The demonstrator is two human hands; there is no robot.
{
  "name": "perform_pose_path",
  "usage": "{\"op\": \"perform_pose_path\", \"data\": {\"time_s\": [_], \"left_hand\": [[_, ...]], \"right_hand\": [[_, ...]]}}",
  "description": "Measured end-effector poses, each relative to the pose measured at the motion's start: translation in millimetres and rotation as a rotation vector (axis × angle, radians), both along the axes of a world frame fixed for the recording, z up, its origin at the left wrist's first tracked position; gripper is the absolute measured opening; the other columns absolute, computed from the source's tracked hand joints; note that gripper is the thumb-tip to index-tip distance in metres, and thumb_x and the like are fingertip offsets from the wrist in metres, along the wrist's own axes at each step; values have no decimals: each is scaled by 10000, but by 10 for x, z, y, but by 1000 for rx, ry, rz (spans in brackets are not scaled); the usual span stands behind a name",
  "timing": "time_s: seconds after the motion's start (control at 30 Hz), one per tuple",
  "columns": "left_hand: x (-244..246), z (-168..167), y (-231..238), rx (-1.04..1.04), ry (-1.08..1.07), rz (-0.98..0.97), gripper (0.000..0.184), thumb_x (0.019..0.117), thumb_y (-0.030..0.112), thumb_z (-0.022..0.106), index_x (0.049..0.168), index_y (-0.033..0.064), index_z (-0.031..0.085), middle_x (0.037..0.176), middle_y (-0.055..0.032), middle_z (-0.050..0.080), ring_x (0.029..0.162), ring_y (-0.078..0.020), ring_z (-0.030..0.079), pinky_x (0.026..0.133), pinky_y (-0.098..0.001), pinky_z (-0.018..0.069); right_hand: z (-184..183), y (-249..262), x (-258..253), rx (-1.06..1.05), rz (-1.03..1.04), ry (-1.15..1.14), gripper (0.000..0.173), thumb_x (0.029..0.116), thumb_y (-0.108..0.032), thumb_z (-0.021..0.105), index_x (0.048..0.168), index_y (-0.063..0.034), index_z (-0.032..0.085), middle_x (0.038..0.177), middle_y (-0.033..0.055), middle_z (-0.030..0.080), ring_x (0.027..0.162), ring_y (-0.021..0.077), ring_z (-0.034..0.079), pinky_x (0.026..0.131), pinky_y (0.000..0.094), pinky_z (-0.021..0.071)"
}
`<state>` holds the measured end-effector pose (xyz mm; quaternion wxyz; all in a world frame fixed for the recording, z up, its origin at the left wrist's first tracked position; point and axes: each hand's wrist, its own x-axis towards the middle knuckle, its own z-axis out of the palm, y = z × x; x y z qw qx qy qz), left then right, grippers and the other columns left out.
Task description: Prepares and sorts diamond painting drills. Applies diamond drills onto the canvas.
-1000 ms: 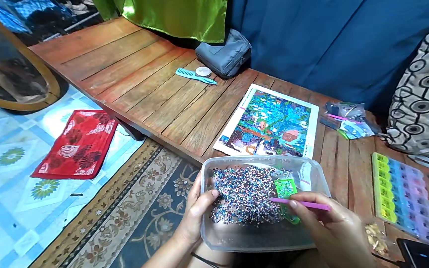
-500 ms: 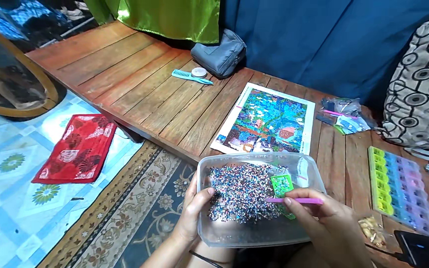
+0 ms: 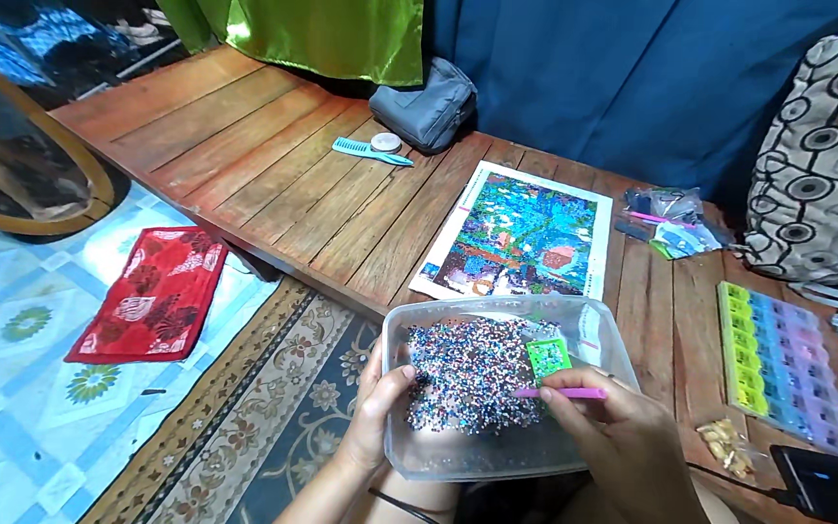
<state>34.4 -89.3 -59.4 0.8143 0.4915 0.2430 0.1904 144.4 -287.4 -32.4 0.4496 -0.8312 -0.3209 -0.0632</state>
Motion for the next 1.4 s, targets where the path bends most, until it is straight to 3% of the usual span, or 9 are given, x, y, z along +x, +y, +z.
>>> {"op": "perform_pose_path", "data": {"time_s": [0.2,0.53,0.73,0.87,1.13,1.3,1.4], "left_hand": [[-1,-42,16,14,-11,-21,665,807,271,597,1437,122,443,1087,-6,694,933,-71,696,814,-254,582],[-7,-26,21,25,1,-24,645,813,275,584,1427,125,455,1074,1,694,922,-69,694,809,-249,580],[-2,-19,12,20,9,-15,622,816,259,572,1413,128,455,1066,10,696,917,-59,695,812,-254,585],[-2,-31,18,16,2,-29,685,819,269,579,1470,133,418,1200,-32,677,1029,-104,688,867,-292,581],[-6,-41,16,20,-13,-20,634,823,267,582,1432,146,457,1117,-5,691,957,-78,694,833,-268,583],[-6,-37,27,27,-16,-37,650,830,269,574,1453,145,440,1195,-17,673,1021,-91,682,864,-277,574],[-3,-40,26,21,-19,-28,646,820,266,582,1440,141,450,1159,-9,679,993,-86,687,843,-273,580]], "right_hand": [[-16,24,-31,76,104,125,164,890,-179,650,877,-47,746,791,-16,703,654,-60,616,616,88,518],[-2,-15,18,44,-8,73,190,890,-235,642,870,-75,742,757,-43,709,631,-62,631,594,101,522],[3,-53,7,45,-38,46,171,871,-201,647,862,-54,734,743,-25,710,625,-63,638,593,99,528],[-44,-63,3,29,-26,44,177,880,-213,636,858,-70,737,737,-33,699,612,-65,613,581,92,503],[-38,-51,25,15,-74,-29,183,873,-225,637,842,-74,737,716,-28,690,600,-59,599,569,97,484],[-33,-44,3,33,-45,20,175,870,-200,648,850,-52,739,749,-16,702,618,-66,620,582,87,510],[-34,-37,-5,30,-42,22,170,870,-198,643,848,-60,740,738,-24,699,615,-71,610,582,84,497]]}}
